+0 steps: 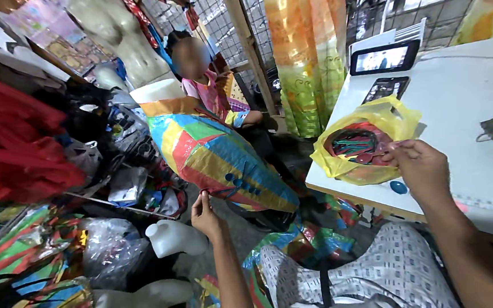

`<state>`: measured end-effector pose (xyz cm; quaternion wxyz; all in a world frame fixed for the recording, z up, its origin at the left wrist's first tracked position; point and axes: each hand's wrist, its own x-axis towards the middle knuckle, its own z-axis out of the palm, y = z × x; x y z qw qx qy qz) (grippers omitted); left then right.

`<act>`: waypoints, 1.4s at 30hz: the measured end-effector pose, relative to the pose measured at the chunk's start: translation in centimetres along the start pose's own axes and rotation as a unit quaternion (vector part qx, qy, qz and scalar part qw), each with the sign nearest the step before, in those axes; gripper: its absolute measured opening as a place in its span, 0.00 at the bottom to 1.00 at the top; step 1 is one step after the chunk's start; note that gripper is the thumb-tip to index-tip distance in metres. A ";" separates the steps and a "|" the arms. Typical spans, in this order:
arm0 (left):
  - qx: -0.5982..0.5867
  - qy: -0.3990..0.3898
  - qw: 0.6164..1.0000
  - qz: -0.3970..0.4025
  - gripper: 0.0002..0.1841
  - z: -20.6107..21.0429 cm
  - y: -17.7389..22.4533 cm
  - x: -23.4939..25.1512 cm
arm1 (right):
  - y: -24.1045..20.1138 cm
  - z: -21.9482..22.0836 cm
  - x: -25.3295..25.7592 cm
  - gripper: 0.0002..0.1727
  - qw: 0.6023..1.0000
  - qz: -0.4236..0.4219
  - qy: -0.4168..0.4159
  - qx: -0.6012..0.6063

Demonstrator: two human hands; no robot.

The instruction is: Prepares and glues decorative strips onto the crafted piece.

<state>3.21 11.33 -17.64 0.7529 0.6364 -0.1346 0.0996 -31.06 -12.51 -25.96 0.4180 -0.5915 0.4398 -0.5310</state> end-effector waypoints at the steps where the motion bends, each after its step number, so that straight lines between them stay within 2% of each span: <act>1: 0.001 -0.004 1.000 0.000 0.06 0.0 0.1 0.0 | 0.1 0.0 0.0 0.16 1.000 -0.001 0.006 0.006; 5: -0.020 -0.016 1.000 -0.013 0.04 -0.1 0.5 0.0 | -0.6 -0.5 -0.3 0.17 0.994 -0.084 0.064 0.040; 7: -0.026 -0.016 0.999 -0.018 0.02 -0.1 0.9 0.1 | -3.1 -0.7 -0.6 0.18 0.985 -0.149 0.074 0.035; 9: -0.023 -0.013 1.000 -0.011 0.03 -0.2 1.1 0.1 | -5.9 -0.3 -0.7 0.13 0.978 -0.193 0.059 0.058; 10: -0.019 -0.014 1.000 -0.004 0.04 -0.3 1.2 0.0 | -7.2 0.0 -0.9 0.09 0.976 -0.199 0.036 0.085; 12: -0.019 -0.012 1.000 0.011 0.04 -0.2 1.3 -0.1 | -8.8 0.8 -1.0 0.08 0.969 -0.205 -0.021 0.132; 15: -0.036 -0.020 0.999 0.017 0.05 -0.2 1.2 0.0 | -9.6 2.8 -0.9 0.14 0.939 -0.246 -0.159 0.182; 17: -0.053 -0.028 0.998 0.015 0.05 -0.1 0.8 0.1 | -9.9 4.7 -0.9 0.25 0.901 -0.271 -0.265 0.210; 18: -0.064 -0.034 0.997 0.013 0.06 -0.1 0.7 0.0 | -10.3 5.8 -1.2 0.24 0.885 -0.274 -0.308 0.216; 19: -0.076 -0.039 0.996 0.010 0.06 -0.1 0.6 0.0 | -10.8 7.1 -1.7 0.20 0.875 -0.277 -0.335 0.213; 21: -0.089 -0.056 0.994 0.007 0.07 -0.4 0.7 -0.3 | -11.9 9.6 -2.7 0.10 0.878 -0.260 -0.357 0.186; 23: -0.084 -0.071 0.994 0.011 0.08 -0.6 0.8 -0.6 | -12.8 12.1 -3.3 0.08 0.885 -0.223 -0.383 0.143; 26: -0.098 -0.053 0.994 0.023 0.06 -0.2 0.7 -0.3 | -13.2 15.6 -3.3 0.15 0.878 -0.182 -0.428 0.110; 31: -0.054 -0.075 0.994 0.066 0.07 -1.0 0.4 0.0 | -13.7 19.5 -2.9 0.32 0.889 -0.168 -0.422 0.056; 33: -0.065 -0.054 0.994 0.062 0.06 -0.7 0.5 0.5 | -14.0 20.4 -2.9 0.28 0.891 -0.157 -0.420 0.064; 36: -0.040 -0.071 0.994 0.074 0.07 -1.1 0.5 0.5 | -14.5 20.9 -3.3 0.19 0.896 -0.126 -0.418 0.078; 42: -0.007 -0.092 0.991 0.098 0.08 -1.4 0.4 0.3 | -15.1 20.9 -3.5 0.13 0.894 -0.052 -0.438 0.084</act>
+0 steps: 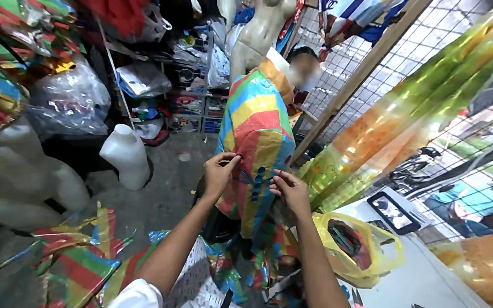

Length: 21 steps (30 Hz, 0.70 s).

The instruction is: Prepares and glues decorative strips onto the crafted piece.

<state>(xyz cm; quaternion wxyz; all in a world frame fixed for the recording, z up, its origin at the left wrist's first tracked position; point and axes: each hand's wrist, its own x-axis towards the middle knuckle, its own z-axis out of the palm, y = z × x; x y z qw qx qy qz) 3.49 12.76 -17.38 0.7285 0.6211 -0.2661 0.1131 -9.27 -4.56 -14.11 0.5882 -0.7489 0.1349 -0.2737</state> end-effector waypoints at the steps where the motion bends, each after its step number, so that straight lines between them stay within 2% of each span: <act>1: 0.000 0.002 1.000 0.003 0.07 0.1 0.0 0.1 | 0.1 0.0 0.1 0.12 1.000 0.002 -0.003 0.012; 5: 0.003 0.006 1.000 0.009 0.07 0.3 0.3 0.1 | 0.3 0.3 0.4 0.08 0.999 -0.007 0.001 0.037; 9: 0.009 0.000 1.000 0.014 0.07 0.2 0.3 0.3 | 0.6 0.3 0.9 0.09 1.000 -0.015 0.000 0.010; 13: 0.010 -0.008 1.000 0.017 0.06 0.1 0.3 0.3 | 0.0 0.2 1.2 0.08 0.999 0.002 0.001 -0.048; 17: 0.013 -0.008 1.000 0.013 0.06 0.0 0.3 0.5 | -0.4 0.0 1.8 0.08 0.990 -0.016 0.005 -0.142; 21: 0.005 -0.004 1.000 0.009 0.06 0.0 0.1 0.7 | -0.9 -0.4 2.4 0.09 0.980 -0.011 -0.024 -0.198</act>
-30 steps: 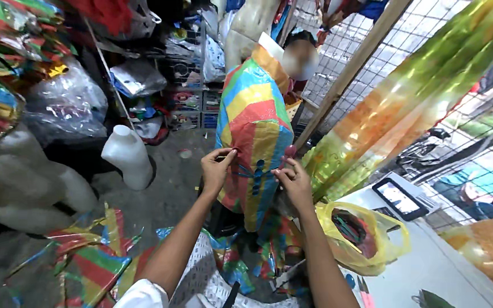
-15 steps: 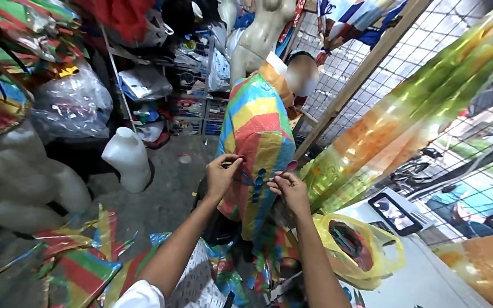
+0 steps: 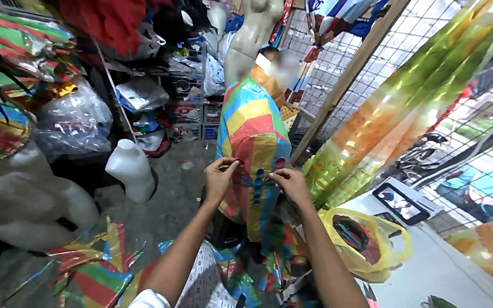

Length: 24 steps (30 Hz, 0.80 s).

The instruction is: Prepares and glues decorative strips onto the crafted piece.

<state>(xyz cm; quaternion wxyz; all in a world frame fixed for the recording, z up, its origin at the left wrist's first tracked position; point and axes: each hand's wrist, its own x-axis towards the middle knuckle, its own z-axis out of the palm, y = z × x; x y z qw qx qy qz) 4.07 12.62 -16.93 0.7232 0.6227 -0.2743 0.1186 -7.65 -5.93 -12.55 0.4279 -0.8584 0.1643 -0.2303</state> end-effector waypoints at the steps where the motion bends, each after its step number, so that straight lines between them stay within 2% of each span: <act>1: -0.001 -0.001 1.000 -0.002 0.06 0.0 0.0 0.1 | 0.1 -0.1 0.2 0.09 1.000 -0.001 -0.006 -0.007; 19: 0.007 0.004 0.999 0.044 0.05 1.0 0.0 0.7 | -0.1 -1.3 0.9 0.14 0.997 0.012 -0.074 0.001; 24: 0.035 -0.039 0.992 0.115 0.06 0.9 2.4 1.4 | -1.1 -2.1 1.4 0.13 0.995 -0.061 -0.073 -0.040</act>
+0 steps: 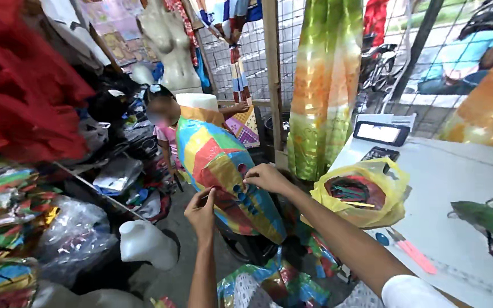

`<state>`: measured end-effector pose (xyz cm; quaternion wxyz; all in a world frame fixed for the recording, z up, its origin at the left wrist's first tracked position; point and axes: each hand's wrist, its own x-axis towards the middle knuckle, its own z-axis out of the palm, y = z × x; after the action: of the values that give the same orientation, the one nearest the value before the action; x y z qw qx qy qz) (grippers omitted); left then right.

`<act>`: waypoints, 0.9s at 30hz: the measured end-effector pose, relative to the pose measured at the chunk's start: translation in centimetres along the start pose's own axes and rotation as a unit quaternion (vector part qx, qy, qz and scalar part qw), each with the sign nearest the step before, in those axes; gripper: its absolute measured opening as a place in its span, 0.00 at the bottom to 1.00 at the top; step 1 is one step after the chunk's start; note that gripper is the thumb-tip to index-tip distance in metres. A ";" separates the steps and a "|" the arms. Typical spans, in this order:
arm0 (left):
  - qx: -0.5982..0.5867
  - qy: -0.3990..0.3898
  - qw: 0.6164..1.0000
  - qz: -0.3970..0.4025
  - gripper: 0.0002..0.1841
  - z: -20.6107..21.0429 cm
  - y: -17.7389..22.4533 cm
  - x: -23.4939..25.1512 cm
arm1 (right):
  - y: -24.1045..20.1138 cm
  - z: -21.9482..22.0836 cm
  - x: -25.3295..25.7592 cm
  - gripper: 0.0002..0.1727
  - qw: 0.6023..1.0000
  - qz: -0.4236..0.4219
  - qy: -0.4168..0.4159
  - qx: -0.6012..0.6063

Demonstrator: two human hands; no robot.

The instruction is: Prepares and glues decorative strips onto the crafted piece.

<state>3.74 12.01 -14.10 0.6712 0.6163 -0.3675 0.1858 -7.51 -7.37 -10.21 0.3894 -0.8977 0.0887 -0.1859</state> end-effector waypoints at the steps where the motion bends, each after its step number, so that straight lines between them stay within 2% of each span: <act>1: 0.013 -0.014 1.000 0.020 0.06 -0.1 0.6 0.6 | -0.2 -0.2 0.2 0.12 1.000 -0.024 0.005 -0.019; 4: 0.077 -0.071 0.993 0.047 0.06 -0.1 2.2 2.4 | -1.5 -1.0 0.9 0.12 0.995 -0.068 -0.012 -0.076; 10: 0.163 -0.144 0.975 0.038 0.06 1.0 3.8 4.2 | -4.0 -1.7 1.7 0.13 0.978 -0.073 -0.081 -0.175; 27: 0.150 -0.119 0.979 0.066 0.06 0.9 3.3 3.4 | -3.6 -1.5 1.3 0.13 0.982 -0.066 -0.086 -0.156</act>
<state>3.42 10.97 -9.37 0.5087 0.7020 -0.4529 0.2081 -6.90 -6.33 -6.27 0.2376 -0.9640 0.0236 -0.1169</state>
